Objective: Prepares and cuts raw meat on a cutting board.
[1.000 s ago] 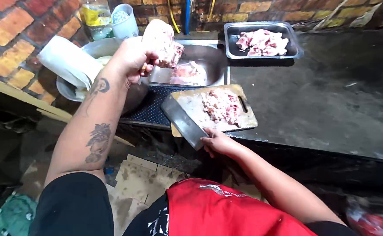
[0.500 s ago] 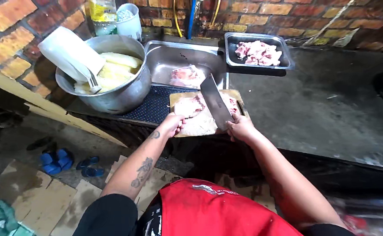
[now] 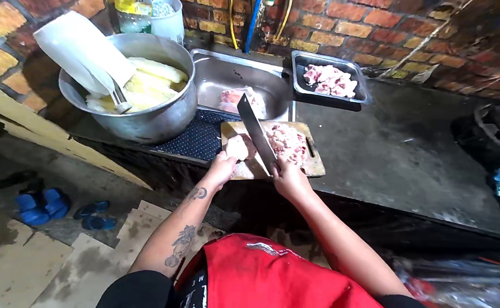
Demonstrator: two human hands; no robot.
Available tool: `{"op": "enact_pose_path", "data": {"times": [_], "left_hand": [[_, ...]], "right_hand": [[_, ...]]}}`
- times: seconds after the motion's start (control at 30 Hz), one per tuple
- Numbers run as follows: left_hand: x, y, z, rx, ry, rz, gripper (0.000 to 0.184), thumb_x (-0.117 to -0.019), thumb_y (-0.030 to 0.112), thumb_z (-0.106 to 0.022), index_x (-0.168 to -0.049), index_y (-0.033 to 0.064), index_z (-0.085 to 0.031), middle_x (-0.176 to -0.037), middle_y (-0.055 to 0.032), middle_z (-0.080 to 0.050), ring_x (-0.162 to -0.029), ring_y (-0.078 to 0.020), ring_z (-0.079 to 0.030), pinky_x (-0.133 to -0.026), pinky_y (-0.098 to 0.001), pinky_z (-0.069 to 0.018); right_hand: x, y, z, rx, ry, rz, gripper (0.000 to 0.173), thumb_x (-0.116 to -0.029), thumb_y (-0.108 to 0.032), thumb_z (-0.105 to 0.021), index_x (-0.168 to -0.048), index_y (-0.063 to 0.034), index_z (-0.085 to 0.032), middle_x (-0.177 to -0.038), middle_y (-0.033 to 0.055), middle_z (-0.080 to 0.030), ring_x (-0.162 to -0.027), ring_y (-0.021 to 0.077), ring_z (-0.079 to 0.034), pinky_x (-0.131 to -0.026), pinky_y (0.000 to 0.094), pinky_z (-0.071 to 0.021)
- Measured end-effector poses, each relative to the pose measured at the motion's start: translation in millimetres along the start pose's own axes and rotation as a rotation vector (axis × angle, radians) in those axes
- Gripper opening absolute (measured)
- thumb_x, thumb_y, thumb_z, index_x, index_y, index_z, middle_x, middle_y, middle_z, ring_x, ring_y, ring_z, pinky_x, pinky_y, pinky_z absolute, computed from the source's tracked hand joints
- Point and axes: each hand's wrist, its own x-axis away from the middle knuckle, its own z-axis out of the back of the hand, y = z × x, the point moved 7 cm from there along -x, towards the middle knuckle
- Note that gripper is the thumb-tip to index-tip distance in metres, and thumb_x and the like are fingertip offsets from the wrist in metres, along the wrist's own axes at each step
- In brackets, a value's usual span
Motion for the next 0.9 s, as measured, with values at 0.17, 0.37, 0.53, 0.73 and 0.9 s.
{"op": "enact_pose_path", "data": {"times": [0.17, 0.37, 0.53, 0.73, 0.9], "left_hand": [[-2, -8, 1, 0.035, -0.041, 0.024, 0.015, -0.1111, 0.022, -0.045, -0.116, 0.0084, -0.050, -0.065, 0.0034, -0.040, -0.049, -0.0042, -0.036, -0.046, -0.0185, -0.0315], [-7, -15, 3, 0.065, -0.064, 0.062, 0.014, -0.1108, 0.022, -0.046, -0.116, 0.0090, -0.047, -0.064, 0.0031, -0.040, -0.046, -0.0035, -0.033, -0.044, -0.0178, -0.0276], [-8, -16, 6, 0.043, -0.052, 0.041, 0.012, -0.1094, 0.019, -0.047, -0.111, 0.0086, -0.053, -0.063, 0.0035, -0.041, -0.046, -0.0036, -0.034, -0.043, -0.0183, -0.0286], [-5, -11, 5, 0.072, -0.124, -0.002, 0.012, -0.1107, 0.021, -0.042, -0.109, 0.0099, -0.046, -0.063, 0.0049, -0.039, -0.047, -0.0032, -0.032, -0.044, -0.0185, -0.0281], [-7, -15, 7, 0.051, -0.080, 0.037, 0.014, -0.1107, 0.023, -0.045, -0.113, 0.0100, -0.049, -0.063, 0.0034, -0.037, -0.046, -0.0052, -0.031, -0.043, -0.0201, -0.0268]], "right_hand": [[4, -2, 6, -0.054, 0.062, 0.008, 0.034, -0.1115, -0.028, -0.041, -0.121, -0.0027, -0.062, -0.093, 0.0199, -0.069, -0.093, 0.0383, -0.070, -0.084, 0.0593, -0.0516], [-4, -9, -6, -0.003, -0.009, -0.045, 0.037, -0.1117, -0.029, -0.042, -0.130, -0.0026, -0.060, -0.105, 0.0229, -0.070, -0.103, 0.0398, -0.069, -0.090, 0.0601, -0.0517], [19, -25, 56, -0.132, 0.411, 0.203, 0.027, -0.1079, -0.023, -0.047, -0.118, -0.0025, -0.062, -0.076, 0.0154, -0.066, -0.068, 0.0351, -0.068, -0.064, 0.0590, -0.0546], [53, -65, 130, -0.315, 0.901, 0.534, 0.026, -0.1113, -0.021, -0.042, -0.123, 0.0007, -0.052, -0.071, 0.0012, -0.058, -0.053, 0.0116, -0.061, -0.052, 0.0354, -0.0579], [-19, -19, -4, 0.029, -0.092, -0.112, 0.033, -0.1100, -0.028, -0.046, -0.124, 0.0001, -0.058, -0.097, 0.0223, -0.067, -0.082, 0.0358, -0.070, -0.077, 0.0555, -0.0572]]}}
